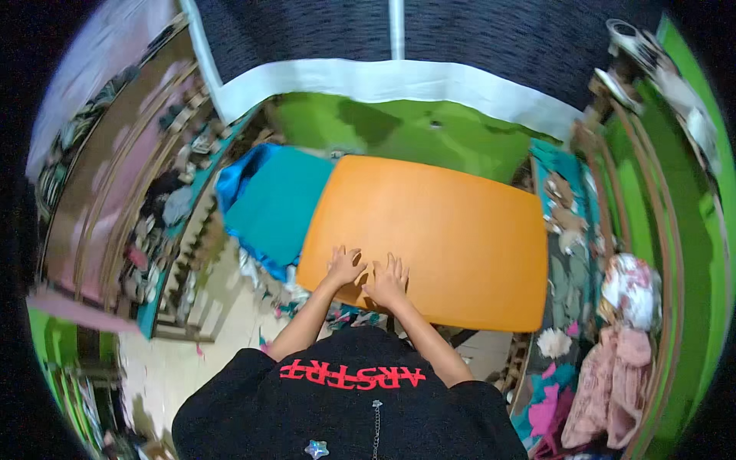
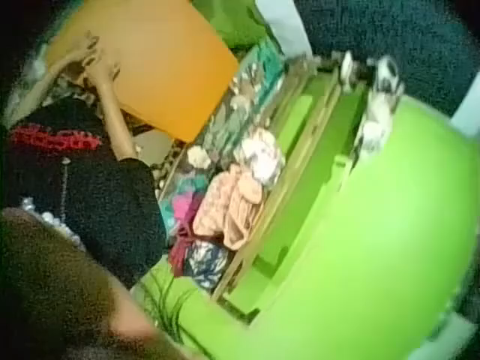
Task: Folding and stacking different colored fabric pieces on a table and placing them onto a storage shelf.
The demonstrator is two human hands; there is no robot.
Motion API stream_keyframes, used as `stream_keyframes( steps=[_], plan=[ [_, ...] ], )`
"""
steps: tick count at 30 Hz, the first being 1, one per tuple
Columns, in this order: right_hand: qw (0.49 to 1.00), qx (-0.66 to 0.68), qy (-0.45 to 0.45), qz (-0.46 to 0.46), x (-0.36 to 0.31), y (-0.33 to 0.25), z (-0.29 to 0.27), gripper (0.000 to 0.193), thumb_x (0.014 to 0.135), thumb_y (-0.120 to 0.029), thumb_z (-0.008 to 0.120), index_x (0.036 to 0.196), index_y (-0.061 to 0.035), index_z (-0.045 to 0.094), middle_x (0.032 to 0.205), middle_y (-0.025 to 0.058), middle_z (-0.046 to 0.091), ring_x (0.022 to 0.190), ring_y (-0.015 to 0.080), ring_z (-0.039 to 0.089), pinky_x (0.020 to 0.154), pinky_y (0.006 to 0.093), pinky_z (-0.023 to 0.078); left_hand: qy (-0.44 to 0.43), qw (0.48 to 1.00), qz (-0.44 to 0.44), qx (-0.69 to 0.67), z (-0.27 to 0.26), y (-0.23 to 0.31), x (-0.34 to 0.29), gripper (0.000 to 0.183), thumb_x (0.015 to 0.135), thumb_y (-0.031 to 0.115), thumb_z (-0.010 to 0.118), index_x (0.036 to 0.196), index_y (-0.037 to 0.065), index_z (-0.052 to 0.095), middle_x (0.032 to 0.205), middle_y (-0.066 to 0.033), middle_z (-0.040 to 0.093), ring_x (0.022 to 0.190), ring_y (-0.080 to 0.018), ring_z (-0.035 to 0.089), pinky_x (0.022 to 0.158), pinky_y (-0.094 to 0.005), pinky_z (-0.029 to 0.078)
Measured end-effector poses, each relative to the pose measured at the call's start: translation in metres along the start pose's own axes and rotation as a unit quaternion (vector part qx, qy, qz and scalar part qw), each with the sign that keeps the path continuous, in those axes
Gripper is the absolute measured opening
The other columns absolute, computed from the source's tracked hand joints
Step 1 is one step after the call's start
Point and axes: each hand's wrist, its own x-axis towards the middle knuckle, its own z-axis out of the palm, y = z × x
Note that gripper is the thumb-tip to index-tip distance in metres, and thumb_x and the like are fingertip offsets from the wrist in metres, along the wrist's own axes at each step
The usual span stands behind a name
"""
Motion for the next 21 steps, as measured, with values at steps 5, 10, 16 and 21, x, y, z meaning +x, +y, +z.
stream_keyframes(
  steps=[5,10,16,21],
  plan=[
    [0.995,0.036,-0.024,-0.094,0.049,-0.076,0.053,0.064,0.067,-0.041,0.059,0.119,-0.0094,0.038,0.130,0.0239,0.019,0.121,0.0403,0.016,0.091,0.0618,0.014,0.063,0.995,0.072,-0.009,-0.035,-0.094,-0.007,0.059,0.069,0.038,0.056,0.120,0.012,0.044,0.133,-0.0229,0.022,0.124,-0.0399,0.017,0.094,-0.0586,0.018],
    [0.991,-0.018,-0.051,-0.121,0.055,-0.108,0.076,0.070,0.069,-0.043,0.058,0.125,-0.0114,0.030,0.135,0.0193,0.017,0.125,0.0398,0.011,0.091,0.0636,0.012,0.080,0.990,-0.105,-0.057,-0.056,-0.122,-0.041,0.064,0.072,0.037,0.058,0.125,0.009,0.035,0.131,-0.0197,0.029,0.121,-0.0380,0.025,0.097,-0.0463,0.023],
    [0.983,-0.050,-0.044,-0.172,0.093,-0.136,0.072,0.072,0.069,-0.041,0.056,0.128,-0.0110,0.028,0.135,0.0180,0.017,0.126,0.0369,0.012,0.092,0.0633,0.011,0.205,0.939,-0.115,-0.252,-0.047,-0.199,-0.013,0.055,0.074,0.033,0.057,0.117,0.003,0.041,0.118,-0.0211,0.041,0.109,-0.0342,0.040,0.091,-0.0383,0.033],
    [0.974,-0.067,-0.008,-0.215,0.114,-0.144,0.075,0.072,0.068,-0.042,0.054,0.128,-0.0100,0.028,0.135,0.0180,0.019,0.125,0.0368,0.014,0.093,0.0624,0.010,0.301,0.886,-0.211,-0.283,-0.052,-0.237,0.034,0.051,0.072,0.029,0.059,0.112,0.000,0.045,0.110,-0.0227,0.048,0.102,-0.0342,0.046,0.087,-0.0371,0.037]
  ],
)
